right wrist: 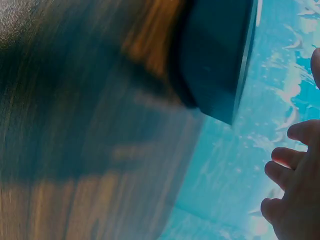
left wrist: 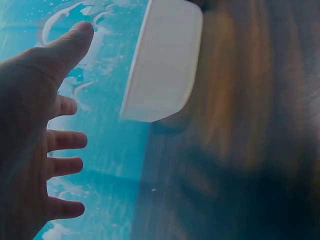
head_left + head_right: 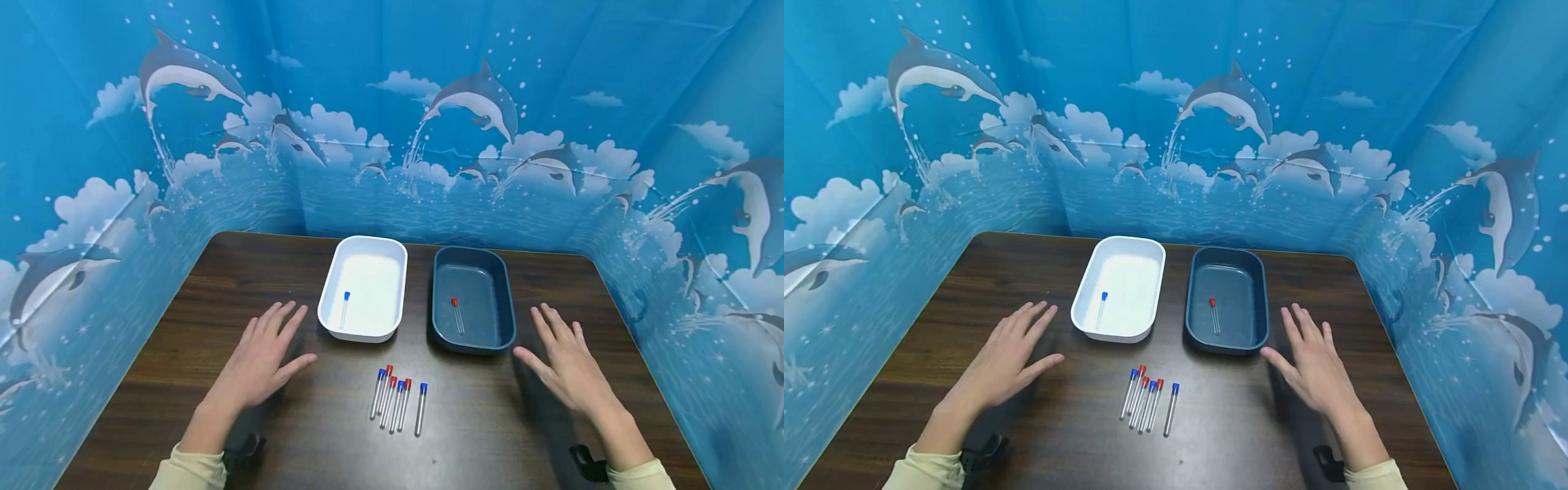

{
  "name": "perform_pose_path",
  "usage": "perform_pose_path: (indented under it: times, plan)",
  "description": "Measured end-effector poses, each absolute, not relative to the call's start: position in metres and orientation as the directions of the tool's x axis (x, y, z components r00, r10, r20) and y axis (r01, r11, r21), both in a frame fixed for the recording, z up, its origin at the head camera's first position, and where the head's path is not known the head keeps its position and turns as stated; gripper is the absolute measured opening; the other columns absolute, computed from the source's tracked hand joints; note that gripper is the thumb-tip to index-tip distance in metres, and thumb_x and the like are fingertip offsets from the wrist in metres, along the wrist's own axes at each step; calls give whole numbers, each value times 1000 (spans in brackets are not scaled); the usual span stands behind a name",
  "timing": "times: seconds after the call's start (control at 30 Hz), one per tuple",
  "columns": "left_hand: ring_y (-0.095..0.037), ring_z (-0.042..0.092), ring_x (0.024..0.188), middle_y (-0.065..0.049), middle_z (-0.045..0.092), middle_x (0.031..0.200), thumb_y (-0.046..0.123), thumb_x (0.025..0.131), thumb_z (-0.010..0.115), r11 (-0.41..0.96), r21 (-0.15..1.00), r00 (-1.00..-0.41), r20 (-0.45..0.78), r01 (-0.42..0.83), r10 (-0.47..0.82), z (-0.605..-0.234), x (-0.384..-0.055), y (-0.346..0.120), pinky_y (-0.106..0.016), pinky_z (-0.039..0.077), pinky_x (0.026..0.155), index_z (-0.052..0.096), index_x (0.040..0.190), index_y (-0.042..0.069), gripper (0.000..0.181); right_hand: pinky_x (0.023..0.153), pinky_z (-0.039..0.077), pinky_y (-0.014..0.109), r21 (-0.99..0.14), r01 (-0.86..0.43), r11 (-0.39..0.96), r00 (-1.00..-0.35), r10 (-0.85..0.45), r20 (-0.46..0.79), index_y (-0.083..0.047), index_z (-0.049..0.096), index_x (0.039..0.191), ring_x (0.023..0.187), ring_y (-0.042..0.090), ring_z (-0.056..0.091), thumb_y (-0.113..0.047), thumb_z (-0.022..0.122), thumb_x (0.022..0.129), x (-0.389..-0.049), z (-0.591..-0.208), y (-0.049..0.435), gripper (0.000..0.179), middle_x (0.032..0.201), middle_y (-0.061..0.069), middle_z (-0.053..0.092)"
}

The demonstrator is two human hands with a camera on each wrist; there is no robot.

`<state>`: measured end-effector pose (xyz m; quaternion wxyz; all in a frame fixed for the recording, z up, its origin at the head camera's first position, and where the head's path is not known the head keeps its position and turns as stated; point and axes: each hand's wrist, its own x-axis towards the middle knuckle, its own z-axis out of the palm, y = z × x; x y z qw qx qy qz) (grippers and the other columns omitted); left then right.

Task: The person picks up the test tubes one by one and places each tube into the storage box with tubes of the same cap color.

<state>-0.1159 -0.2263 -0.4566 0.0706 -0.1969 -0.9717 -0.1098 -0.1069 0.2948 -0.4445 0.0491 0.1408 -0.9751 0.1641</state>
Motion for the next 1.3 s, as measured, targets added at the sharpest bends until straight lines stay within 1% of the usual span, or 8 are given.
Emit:
perform_pose_path:
  times: [0.3,0.5,0.6,0.67,0.8,1.0,1.17,1.3]
  plan:
    - [-39,26,141,-16,31,154,60,90,59,887,233,-917,108,398,383,-482,-98,-206,-67,26,103,31,155,15,83,113,3,59,-416,-259,872,-964,-257,63,-8,17,157,143,43,20,-51,51,99,-127,-468,294,80,158,24,18]
    - [-36,26,142,-14,33,154,60,90,60,863,269,-903,99,429,418,-496,-91,-190,-65,26,105,35,154,17,81,109,11,65,-452,-248,857,-963,-267,22,-10,17,158,142,45,20,-52,50,99,-134,-490,294,80,158,24,18]
    - [-35,25,143,-12,32,155,61,89,60,848,279,-891,93,451,444,-500,-90,-183,-64,25,106,35,154,18,81,108,12,66,-480,-227,847,-966,-258,1,-13,15,158,141,47,21,-52,50,99,-135,-497,295,79,158,24,18]
    - [-34,24,143,-11,32,155,63,88,60,838,280,-882,86,469,464,-502,-90,-178,-63,24,107,34,154,20,83,108,12,67,-502,-214,838,-967,-254,-10,-15,13,159,141,47,21,-51,49,100,-136,-501,296,78,158,24,17]
    - [-32,24,144,-10,32,155,67,87,59,815,276,-857,75,510,510,-504,-92,-168,-62,24,107,33,155,20,87,104,19,69,-548,-194,814,-969,-246,-23,-20,7,159,141,47,20,-51,48,100,-137,-507,295,78,159,22,15]
    - [-34,24,143,-13,30,156,72,83,59,750,272,-789,72,604,610,-508,-96,-150,-63,25,106,35,154,17,93,100,25,71,-591,-140,795,-973,-220,-65,-27,-2,159,139,49,22,-52,45,101,-136,-511,295,79,159,25,13]
    - [-33,22,144,-12,28,156,76,79,59,720,275,-755,35,637,654,-512,-97,-137,-61,25,107,33,154,19,98,101,23,71,-611,-121,782,-974,-213,-80,-28,-4,158,140,49,20,-50,46,101,-136,-514,294,79,160,24,10]
    - [-33,24,143,-12,30,155,73,79,61,705,258,-736,39,661,676,-512,-101,-128,-61,26,106,34,154,19,96,103,21,71,-623,-117,774,-973,-213,-83,-29,-5,158,141,49,17,-49,46,102,-137,-514,293,79,161,22,8]
